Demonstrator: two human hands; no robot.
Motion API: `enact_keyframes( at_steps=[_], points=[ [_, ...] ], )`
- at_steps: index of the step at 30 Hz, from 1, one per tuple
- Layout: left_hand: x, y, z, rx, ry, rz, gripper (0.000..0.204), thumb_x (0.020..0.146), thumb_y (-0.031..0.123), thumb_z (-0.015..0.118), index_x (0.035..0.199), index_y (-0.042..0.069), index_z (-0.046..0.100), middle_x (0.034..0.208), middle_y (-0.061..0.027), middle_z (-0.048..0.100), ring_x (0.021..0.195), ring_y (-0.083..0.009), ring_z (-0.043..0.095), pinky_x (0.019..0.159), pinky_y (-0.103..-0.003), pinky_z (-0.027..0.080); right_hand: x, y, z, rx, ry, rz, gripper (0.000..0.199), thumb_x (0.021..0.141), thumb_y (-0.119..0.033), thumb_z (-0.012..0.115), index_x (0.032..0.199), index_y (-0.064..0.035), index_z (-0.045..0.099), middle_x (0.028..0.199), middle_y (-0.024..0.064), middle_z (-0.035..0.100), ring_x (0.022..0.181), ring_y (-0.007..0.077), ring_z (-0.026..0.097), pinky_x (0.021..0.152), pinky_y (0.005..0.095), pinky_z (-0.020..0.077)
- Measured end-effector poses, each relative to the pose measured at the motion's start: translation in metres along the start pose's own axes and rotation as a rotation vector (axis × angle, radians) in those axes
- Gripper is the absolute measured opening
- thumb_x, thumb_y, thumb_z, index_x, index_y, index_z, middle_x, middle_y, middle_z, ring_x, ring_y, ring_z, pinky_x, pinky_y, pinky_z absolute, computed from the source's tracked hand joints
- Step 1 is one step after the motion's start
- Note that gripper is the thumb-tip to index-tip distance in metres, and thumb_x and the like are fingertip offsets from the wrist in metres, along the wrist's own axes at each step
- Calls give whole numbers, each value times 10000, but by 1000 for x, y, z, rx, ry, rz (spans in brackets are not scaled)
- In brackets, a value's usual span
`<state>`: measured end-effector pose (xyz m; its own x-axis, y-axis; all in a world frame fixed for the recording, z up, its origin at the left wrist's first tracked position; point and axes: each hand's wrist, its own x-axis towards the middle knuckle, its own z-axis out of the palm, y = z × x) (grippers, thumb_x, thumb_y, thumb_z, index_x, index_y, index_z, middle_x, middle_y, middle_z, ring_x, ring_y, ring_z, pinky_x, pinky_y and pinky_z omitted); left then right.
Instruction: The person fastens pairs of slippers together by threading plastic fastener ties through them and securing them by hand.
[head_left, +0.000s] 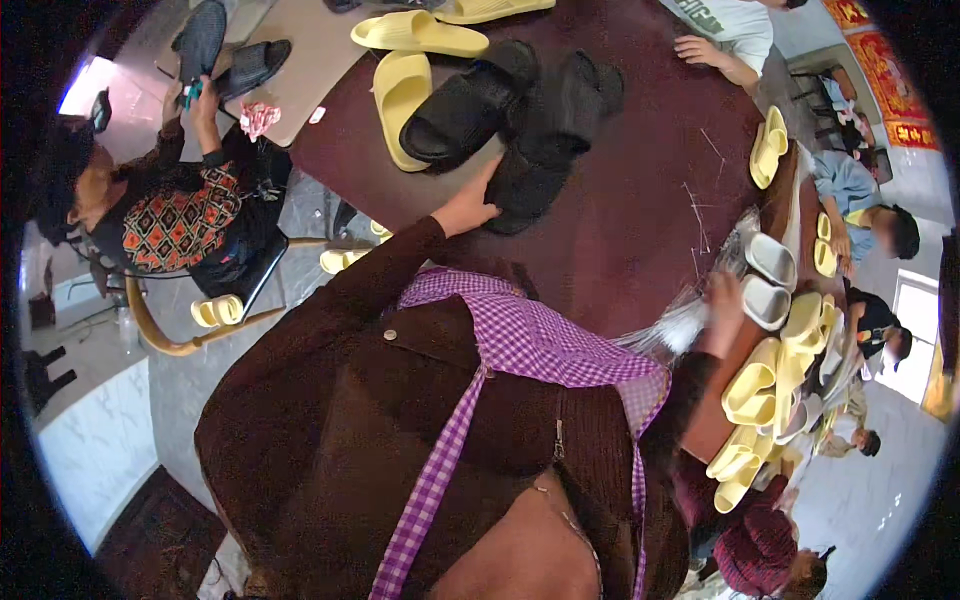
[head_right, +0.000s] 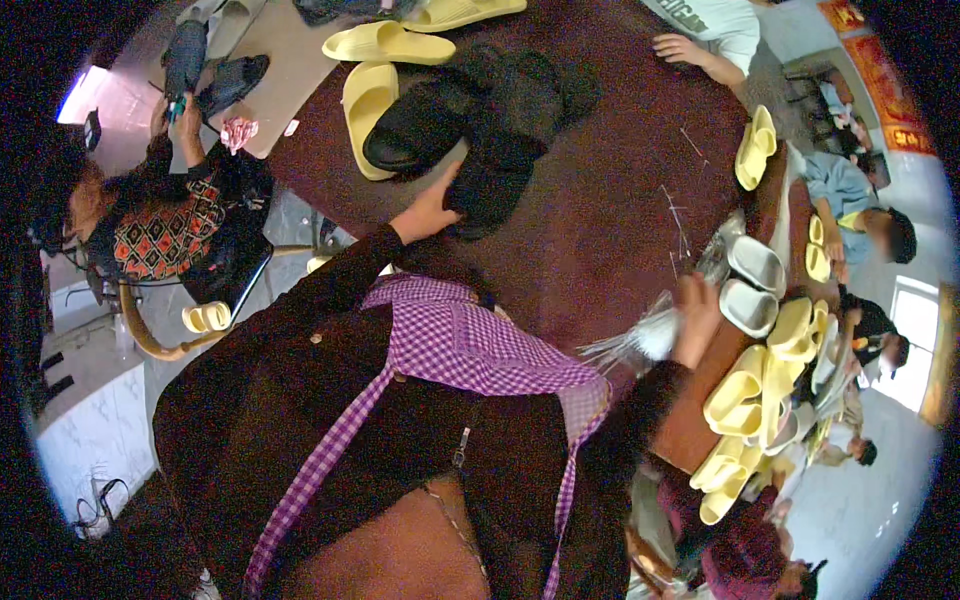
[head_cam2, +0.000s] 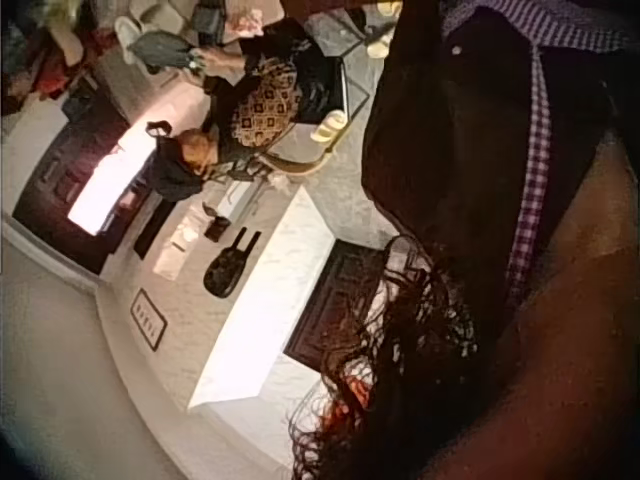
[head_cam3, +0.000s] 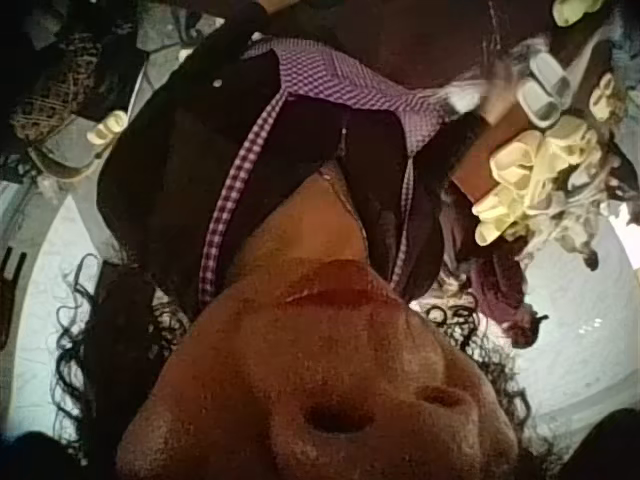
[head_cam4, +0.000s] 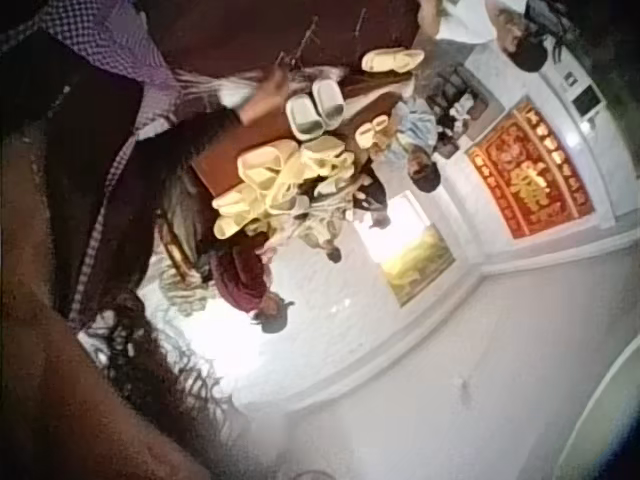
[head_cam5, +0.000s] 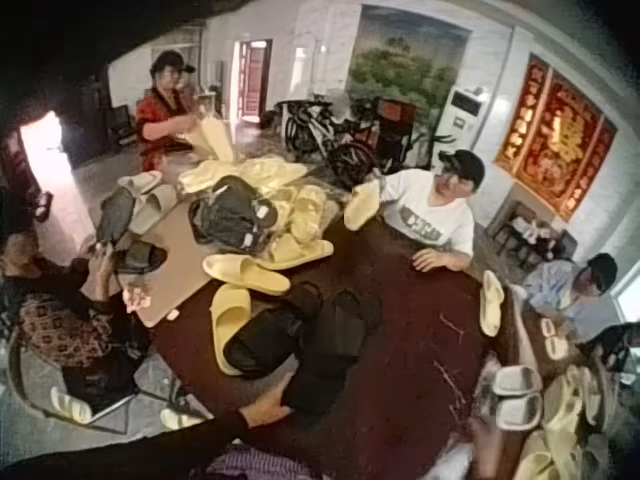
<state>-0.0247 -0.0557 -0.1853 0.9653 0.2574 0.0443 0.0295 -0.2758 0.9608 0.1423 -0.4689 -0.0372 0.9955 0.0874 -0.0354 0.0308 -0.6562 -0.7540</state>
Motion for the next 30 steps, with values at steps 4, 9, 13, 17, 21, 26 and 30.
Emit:
enact_keyframes(
  at_steps=[4, 9, 13, 17, 21, 26, 30],
  points=[
    [-5, 24, -12, -220, -182, -72, 652, 712, 45, 557, 1320, -19, 330, 1247, -148, 476, 1149, -203, 450, 974, -283, 339, -22, -22, 103, 417, -233, 188, 367, 863, -228, 563, 1104, 48, 547, 974, 104, 614, 869, 152, 575, 704, 249, 470],
    [-7, 55, -26, -270, -358, -138, 511, 725, 6, 484, 1235, -8, 463, 1175, -102, 532, 1107, -167, 470, 957, -263, 345, -18, -27, 149, 940, -109, 282, 437, 881, -297, 542, 1144, 51, 514, 959, 89, 613, 852, 146, 575, 691, 247, 469],
    [-1, 61, -25, -284, -370, -158, 498, 725, -5, 472, 1223, 4, 477, 1139, -83, 546, 1069, -157, 487, 944, -265, 354, -19, 16, 149, 455, 70, 207, 438, 893, -316, 523, 1146, 42, 511, 921, 68, 604, 780, 141, 565, 640, 249, 458],
    [4, 59, -19, -311, -411, -137, 496, 738, -5, 480, 1233, 0, 454, 1113, -80, 551, 1030, -156, 504, 924, -270, 373, -42, 30, 138, 579, 7, 463, 371, 905, -288, 506, 1087, 34, 542, 899, 50, 593, 740, 150, 543, 605, 269, 447],
    [14, 66, -17, -284, -462, -163, 481, 768, 9, 505, 1243, -12, 432, 1108, -87, 554, 1009, -154, 518, 895, -268, 398, -61, 53, 135, 573, -97, 59, 316, 906, -270, 503, 1029, 16, 560, 881, 41, 585, 714, 149, 535, 587, 280, 441],
    [12, 72, -1, -762, -233, -415, 411, 803, 37, 549, 1200, -16, 456, 1091, -90, 562, 968, -161, 539, 833, -274, 437, -65, 83, 152, 913, 45, 356, 270, 912, -253, 492, 1012, -9, 551, 831, 39, 573, 687, 143, 545, 576, 279, 438],
    [1, 72, 15, -858, -140, -517, 349, 819, 38, 537, 1157, -15, 474, 1055, -83, 568, 914, -172, 549, 788, -284, 455, -87, 61, 155, 1308, 241, 694, 248, 912, -255, 490, 992, -26, 541, 789, 41, 557, 626, 140, 523, 531, 277, 416]
  ],
)
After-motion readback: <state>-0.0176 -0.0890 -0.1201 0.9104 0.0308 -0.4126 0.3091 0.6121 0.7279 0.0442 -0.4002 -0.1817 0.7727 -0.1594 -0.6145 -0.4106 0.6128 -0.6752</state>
